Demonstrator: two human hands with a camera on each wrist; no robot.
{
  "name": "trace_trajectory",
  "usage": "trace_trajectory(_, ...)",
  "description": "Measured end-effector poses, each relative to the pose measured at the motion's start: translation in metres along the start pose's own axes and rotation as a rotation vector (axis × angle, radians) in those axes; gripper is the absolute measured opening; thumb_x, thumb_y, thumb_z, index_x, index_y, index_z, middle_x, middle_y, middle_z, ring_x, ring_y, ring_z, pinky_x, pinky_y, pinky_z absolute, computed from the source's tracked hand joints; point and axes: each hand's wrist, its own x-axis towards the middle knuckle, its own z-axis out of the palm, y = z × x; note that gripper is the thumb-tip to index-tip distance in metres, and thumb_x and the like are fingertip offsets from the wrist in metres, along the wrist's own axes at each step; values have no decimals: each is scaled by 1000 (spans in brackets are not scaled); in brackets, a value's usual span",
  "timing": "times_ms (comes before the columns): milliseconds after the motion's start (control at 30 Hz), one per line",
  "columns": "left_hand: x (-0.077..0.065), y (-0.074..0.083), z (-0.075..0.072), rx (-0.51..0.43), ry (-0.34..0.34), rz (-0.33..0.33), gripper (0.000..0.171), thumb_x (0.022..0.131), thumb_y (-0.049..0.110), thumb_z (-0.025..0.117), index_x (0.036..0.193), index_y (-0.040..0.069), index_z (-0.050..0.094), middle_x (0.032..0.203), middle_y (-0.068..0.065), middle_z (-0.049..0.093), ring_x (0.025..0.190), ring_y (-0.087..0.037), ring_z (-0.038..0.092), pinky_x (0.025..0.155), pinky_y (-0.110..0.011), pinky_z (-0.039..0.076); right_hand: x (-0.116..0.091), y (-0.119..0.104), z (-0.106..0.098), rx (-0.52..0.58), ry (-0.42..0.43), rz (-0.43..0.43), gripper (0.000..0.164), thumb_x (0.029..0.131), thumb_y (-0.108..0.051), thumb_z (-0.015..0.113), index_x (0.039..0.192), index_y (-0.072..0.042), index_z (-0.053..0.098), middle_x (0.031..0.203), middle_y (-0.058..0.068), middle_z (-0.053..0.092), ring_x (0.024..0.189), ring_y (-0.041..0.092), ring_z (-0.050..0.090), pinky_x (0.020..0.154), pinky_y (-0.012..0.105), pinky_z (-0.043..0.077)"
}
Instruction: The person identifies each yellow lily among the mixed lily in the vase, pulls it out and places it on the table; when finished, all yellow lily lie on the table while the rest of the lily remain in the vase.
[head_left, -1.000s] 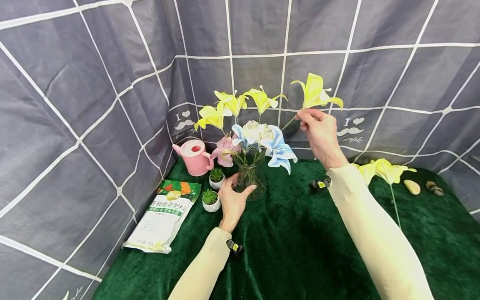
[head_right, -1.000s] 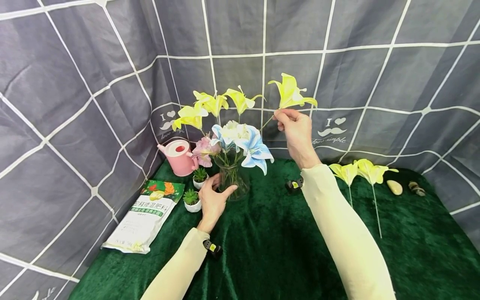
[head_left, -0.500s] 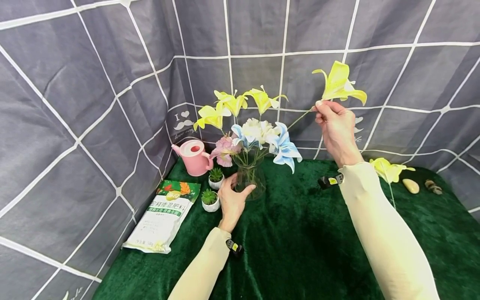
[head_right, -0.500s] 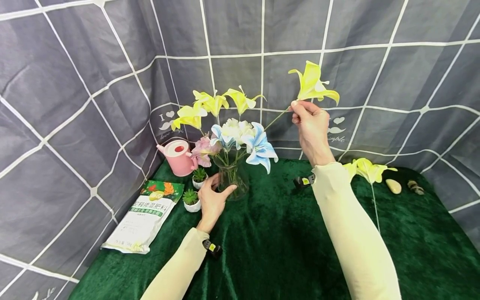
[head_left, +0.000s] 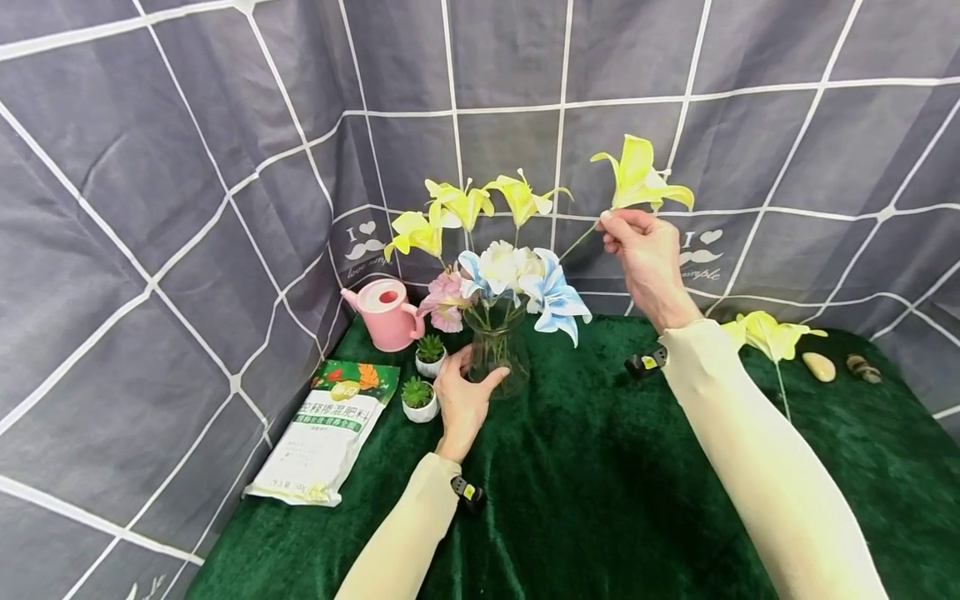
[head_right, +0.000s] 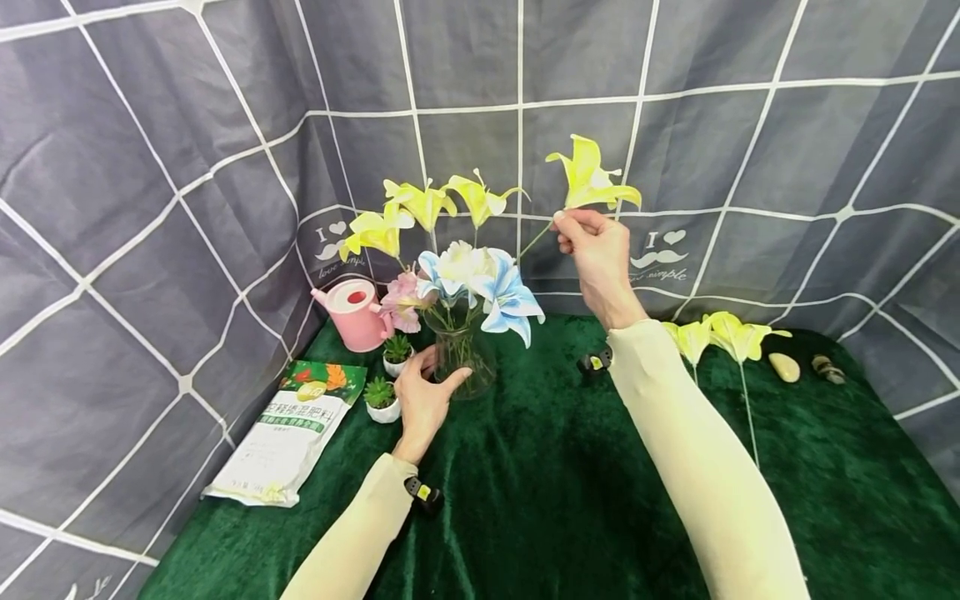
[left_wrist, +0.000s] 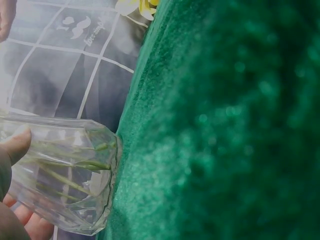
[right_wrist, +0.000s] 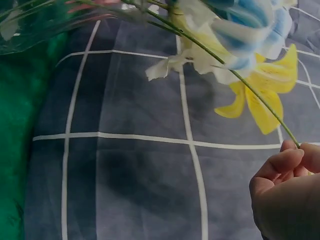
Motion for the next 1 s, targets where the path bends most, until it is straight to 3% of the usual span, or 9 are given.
trace_trajectory(167,0,1,1,7,8,9,63,70,37,92,125,16,69,120,-7,70,106,-27,67,94,-49,56,-1,6,2,-5,-37,59,10,90,0,71,83,-6,74,75,-1,76,60,9,60,58,17,51)
trace_trajectory(367,-2,1,1,15,-12,-14,63,71,41,91,125,17,69,121,-7,70,108,-27,67,95,-47,55,-1,6,2,74,-49,59,8,90,0,72,86,-5,77,79,0,76,64,8,60,59,17,50)
trace_trajectory(500,-1,1,0,14,-15,-24,63,71,40,91,125,17,69,121,-6,70,109,-27,67,96,-47,55,-1,9,3,38,-72,77,6,91,-3,72,87,-6,76,79,-1,75,65,10,59,61,18,50)
trace_trajectory(800,0,2,0,6,-20,-29,63,71,40,91,126,18,69,122,-6,69,109,-26,67,96,-45,55,-1,14,3,-6,-120,42,8,90,-3,72,98,-2,73,86,3,79,70,12,68,64,19,55)
trace_trajectory(1000,0,1,1,11,-3,-21,64,71,39,91,126,18,69,122,-6,70,109,-26,67,96,-46,55,0,13,4,-5,-127,12,9,87,-1,76,95,-5,78,88,1,78,69,10,66,64,18,54)
